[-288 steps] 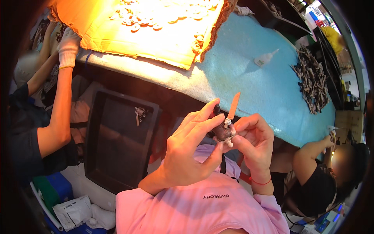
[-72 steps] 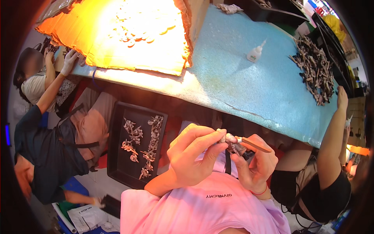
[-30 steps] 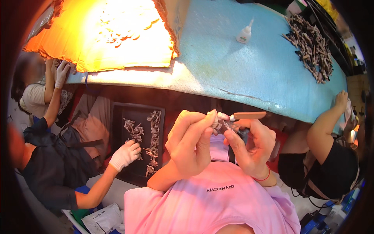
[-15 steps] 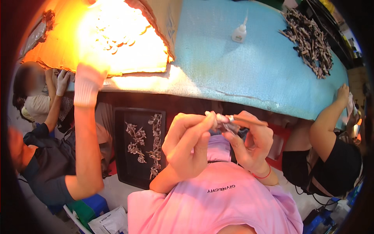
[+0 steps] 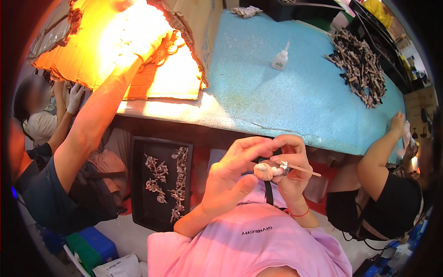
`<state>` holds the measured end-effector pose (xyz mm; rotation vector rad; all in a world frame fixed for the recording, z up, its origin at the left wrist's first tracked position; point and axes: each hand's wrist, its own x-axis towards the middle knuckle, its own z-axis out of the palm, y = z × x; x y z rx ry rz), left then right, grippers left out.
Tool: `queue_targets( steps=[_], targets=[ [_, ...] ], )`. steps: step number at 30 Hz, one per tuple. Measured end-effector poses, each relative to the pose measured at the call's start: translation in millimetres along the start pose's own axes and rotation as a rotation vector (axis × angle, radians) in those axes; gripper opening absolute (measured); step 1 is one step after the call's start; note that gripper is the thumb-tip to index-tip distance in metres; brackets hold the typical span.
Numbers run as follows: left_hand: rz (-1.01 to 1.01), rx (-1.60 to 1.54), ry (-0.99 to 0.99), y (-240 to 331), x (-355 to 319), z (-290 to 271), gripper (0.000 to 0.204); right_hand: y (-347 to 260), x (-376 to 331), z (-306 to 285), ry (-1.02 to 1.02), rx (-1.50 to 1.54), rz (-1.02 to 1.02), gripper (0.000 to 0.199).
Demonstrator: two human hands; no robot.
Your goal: The person assembles small plastic action figure components by hand, applying glue from a bottle with an applicator to the figure joints.
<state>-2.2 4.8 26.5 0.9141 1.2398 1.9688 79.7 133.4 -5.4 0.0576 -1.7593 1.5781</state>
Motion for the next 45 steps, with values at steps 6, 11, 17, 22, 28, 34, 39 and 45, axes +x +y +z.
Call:
queue_targets(
  steps=[6,11,17,22,28,34,39,45],
  targets=[
    [-0.017,-0.044,-0.017,0.9,-1.0,6.2,0.041,9.7,-4.9,0.3,0.038,0.082,-0.002,0.031],
    [-0.048,-0.190,-0.008,-0.1,-1.6,7.8,0.038,15.5,-6.1,-0.2,0.054,0.010,-0.035,0.027],
    [-0.031,-0.076,0.036,1.7,-3.9,6.7,0.036,5.1,-0.4,1.9,-0.005,0.100,0.275,0.062],
    [0.170,0.452,0.233,9.7,-3.3,6.1,0.045,-15.3,1.5,2.6,0.002,0.458,0.543,0.083],
    [0.211,0.623,0.295,8.9,-5.9,6.0,0.048,-28.1,15.1,14.5,-0.001,0.619,0.565,0.088],
    [0.222,0.752,0.297,13.5,-9.0,5.7,0.046,-18.9,8.4,15.3,-0.072,0.563,0.520,0.072],
    [0.220,0.790,0.273,10.6,-7.4,6.7,0.042,-16.8,5.0,17.9,0.000,0.578,0.518,0.056],
    [0.230,0.731,0.258,8.8,-8.8,9.4,0.044,-13.6,-1.7,16.9,0.043,0.567,0.440,0.055]
  ],
)
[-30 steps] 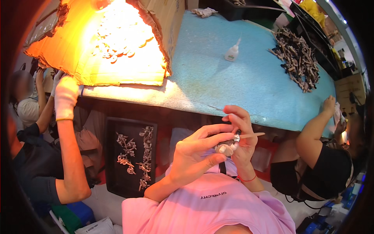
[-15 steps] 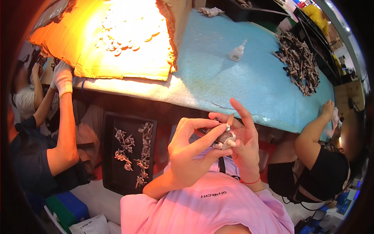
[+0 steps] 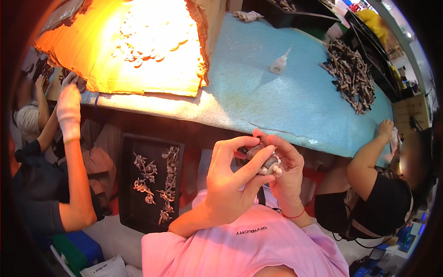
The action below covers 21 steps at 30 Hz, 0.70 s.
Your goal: The person assembles small plastic action figure components by hand, applying glue from a bottle with an applicator to the figure joints.
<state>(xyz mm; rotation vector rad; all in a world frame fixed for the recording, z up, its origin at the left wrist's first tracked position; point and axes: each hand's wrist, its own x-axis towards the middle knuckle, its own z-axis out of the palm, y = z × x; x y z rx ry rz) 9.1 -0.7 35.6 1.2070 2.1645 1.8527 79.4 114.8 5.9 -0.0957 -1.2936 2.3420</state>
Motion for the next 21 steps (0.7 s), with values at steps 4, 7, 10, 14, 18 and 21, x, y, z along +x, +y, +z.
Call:
queue_targets(
  steps=[4,7,10,14,18,21],
  targets=[
    [0.071,0.059,-0.013,1.7,2.0,-2.3,0.045,0.4,-2.1,1.1,0.010,-0.001,-0.022,0.056],
    [0.098,0.069,-0.018,2.1,3.8,-2.0,0.044,-0.1,-1.7,1.3,0.024,-0.015,-0.036,0.056],
    [0.096,0.036,-0.015,0.5,2.0,1.0,0.043,-0.2,-1.0,-0.4,-0.007,-0.014,-0.079,0.056],
    [0.118,-0.026,-0.001,0.7,1.9,3.2,0.039,-3.9,0.0,-0.3,-0.032,-0.098,-0.159,0.059],
    [-0.073,-0.186,-0.025,0.8,2.4,3.4,0.033,-13.7,3.7,-3.1,-0.007,-0.220,-0.120,0.063],
    [-0.193,-0.419,-0.046,-9.8,3.4,5.7,0.022,-22.7,9.5,-6.8,-0.038,-0.561,-0.157,0.069]
  ],
)
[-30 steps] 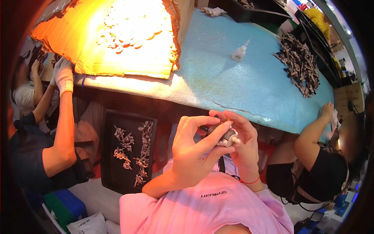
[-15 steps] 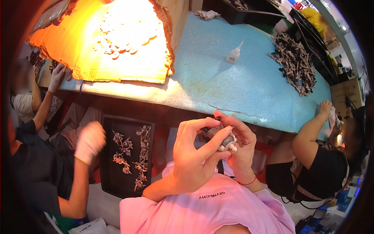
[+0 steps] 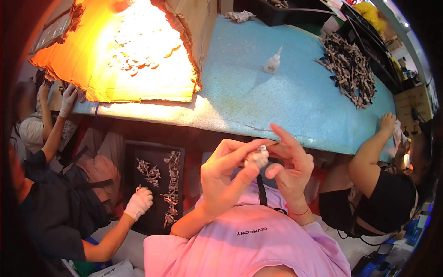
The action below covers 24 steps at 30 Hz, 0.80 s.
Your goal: The person assembles small plastic action figure components by hand, applying glue from a bottle with an applicator to the figure joints.
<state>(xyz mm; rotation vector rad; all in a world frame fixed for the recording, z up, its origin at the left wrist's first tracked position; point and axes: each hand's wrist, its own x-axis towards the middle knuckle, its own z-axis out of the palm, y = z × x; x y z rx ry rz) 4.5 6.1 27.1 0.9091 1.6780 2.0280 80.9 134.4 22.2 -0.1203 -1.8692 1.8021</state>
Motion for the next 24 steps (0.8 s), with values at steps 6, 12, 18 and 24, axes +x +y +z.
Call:
queue_targets(
  steps=[6,12,18,24],
  targets=[
    [-0.422,-0.955,-0.070,-9.4,1.1,-3.1,0.035,-1.4,-3.3,0.4,0.213,-0.173,-0.134,0.068],
    [-0.637,-1.115,-0.195,-8.8,5.2,-3.5,0.045,-9.3,-5.9,-2.6,0.189,-0.215,-0.118,0.055],
    [-0.803,-1.278,-0.237,-12.6,5.8,-3.2,0.048,-15.7,-3.2,-9.0,0.117,-0.268,-0.185,0.042],
    [-0.851,-1.365,-0.253,-12.8,4.0,-3.5,0.047,-25.2,-3.5,-2.8,0.120,-0.229,-0.121,0.041]
  ],
)
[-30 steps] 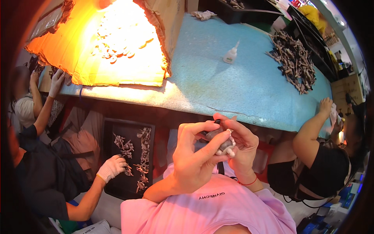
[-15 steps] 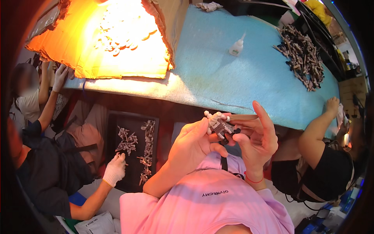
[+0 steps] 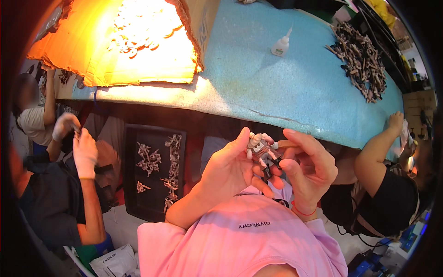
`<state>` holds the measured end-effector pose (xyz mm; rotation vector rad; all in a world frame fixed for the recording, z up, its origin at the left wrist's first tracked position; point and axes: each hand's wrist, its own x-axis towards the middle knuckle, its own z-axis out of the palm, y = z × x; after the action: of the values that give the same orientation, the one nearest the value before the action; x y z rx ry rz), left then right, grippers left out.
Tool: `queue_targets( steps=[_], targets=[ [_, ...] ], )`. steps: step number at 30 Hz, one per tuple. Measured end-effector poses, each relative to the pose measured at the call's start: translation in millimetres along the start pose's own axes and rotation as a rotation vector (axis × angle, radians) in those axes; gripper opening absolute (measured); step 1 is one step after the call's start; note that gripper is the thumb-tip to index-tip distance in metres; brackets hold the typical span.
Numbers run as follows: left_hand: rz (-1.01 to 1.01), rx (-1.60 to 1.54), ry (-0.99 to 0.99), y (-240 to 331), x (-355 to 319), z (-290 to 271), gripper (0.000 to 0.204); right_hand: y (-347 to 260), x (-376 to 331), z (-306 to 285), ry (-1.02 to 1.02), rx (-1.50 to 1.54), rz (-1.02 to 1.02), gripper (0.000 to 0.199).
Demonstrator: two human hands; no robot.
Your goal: The person assembles small plastic action figure components by hand, applying glue from a bottle with an applicator to the figure joints.
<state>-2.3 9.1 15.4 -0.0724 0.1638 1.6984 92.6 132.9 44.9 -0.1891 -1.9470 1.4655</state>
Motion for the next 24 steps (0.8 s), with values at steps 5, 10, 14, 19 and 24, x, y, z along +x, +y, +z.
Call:
queue_targets(
  steps=[5,10,14,19,24],
  targets=[
    [-0.047,-0.033,-0.040,-3.0,0.4,-2.2,0.045,-1.4,-2.4,-4.0,-0.025,-0.024,-0.029,0.044],
    [0.021,0.053,-0.038,-6.7,-1.8,-1.0,0.043,-3.0,-1.9,-5.2,-0.059,-0.023,-0.061,0.046],
    [0.133,0.255,-0.051,-6.4,-4.9,0.3,0.044,-3.0,-4.1,-5.7,-0.076,0.012,-0.062,0.046],
    [0.290,0.501,-0.033,-7.6,-6.0,0.8,0.041,1.0,-12.2,-4.6,-0.062,0.049,-0.004,0.057],
    [0.611,0.873,0.042,-12.4,-3.1,-1.4,0.034,6.8,-14.7,-2.5,-0.027,0.163,0.237,0.078]
  ],
)
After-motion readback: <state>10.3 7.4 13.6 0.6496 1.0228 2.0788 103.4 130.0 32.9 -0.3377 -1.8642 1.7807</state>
